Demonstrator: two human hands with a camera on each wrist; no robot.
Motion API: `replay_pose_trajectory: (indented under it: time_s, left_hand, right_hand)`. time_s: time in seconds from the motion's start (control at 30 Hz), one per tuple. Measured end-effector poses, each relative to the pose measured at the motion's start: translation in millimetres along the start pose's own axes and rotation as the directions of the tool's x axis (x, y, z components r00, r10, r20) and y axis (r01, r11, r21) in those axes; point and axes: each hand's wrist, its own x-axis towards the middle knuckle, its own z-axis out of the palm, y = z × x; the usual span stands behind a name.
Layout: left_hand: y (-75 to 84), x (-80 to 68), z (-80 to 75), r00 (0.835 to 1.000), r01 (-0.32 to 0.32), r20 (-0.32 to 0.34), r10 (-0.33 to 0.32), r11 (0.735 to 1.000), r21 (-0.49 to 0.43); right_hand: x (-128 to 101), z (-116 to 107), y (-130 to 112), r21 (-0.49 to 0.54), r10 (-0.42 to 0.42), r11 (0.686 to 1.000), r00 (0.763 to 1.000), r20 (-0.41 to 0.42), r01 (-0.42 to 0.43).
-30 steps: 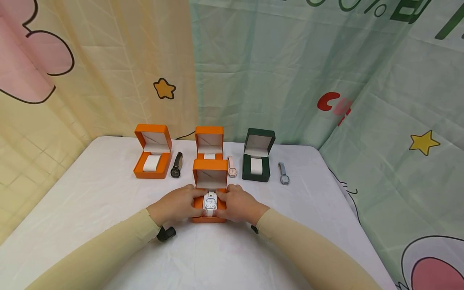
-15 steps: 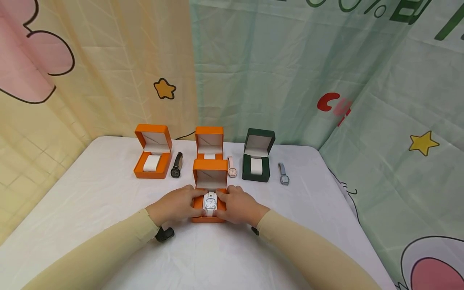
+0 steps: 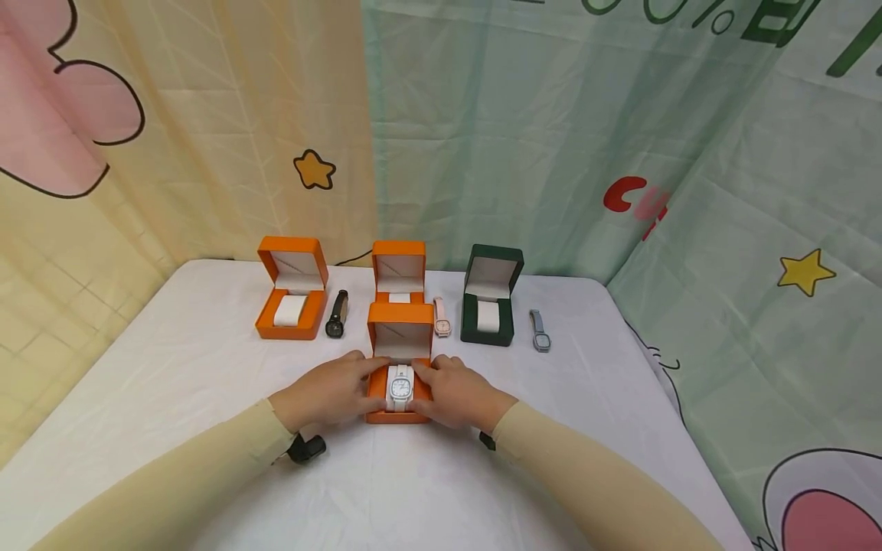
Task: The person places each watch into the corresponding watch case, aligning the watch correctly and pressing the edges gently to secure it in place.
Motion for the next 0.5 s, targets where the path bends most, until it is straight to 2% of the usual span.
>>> replay_pose_trajectory:
  time_s: [0.1,0.2,0.27,0.37,0.43,0.5]
  left_hand:
    - [-1.8,-2.1,-6.9,0.999,-0.009,-0.031,0.009,1.000,0.016]
    - [-4.8,-6.0,-17.5,0.992,-0.052,-0.119,0.050,0.999,-0.015]
    - [-7.1,-8.3,-25.6,0.974,-0.094,-0.213,0.078,0.994,-0.064]
    - [-10.8,-8.8,-37.2,0.934,-0.144,-0.349,0.079,0.976,-0.163]
    - [-12.3,-6.0,-43.9,0.913,-0.153,-0.406,0.047,0.961,-0.232]
    - [-14.2,-0.3,-49.0,0.907,-0.140,-0.421,0.008,0.949,-0.284]
  right_hand:
    - [-2.1,-4.7,0.5,0.019,0.019,1.000,1.000,0.002,-0.019]
    - [-4.5,-14.2,2.6,0.047,0.057,0.997,0.998,-0.006,-0.056]
    - [-5.9,-22.0,5.5,0.069,0.075,0.995,0.996,-0.039,-0.072]
    - [-6.2,-35.0,11.1,0.134,0.105,0.987,0.984,-0.147,-0.086]
    - [-4.2,-42.7,15.3,0.208,0.136,0.974,0.962,-0.236,-0.086]
    - [0.1,-49.8,18.8,0.287,0.172,0.955,0.935,-0.311,-0.080]
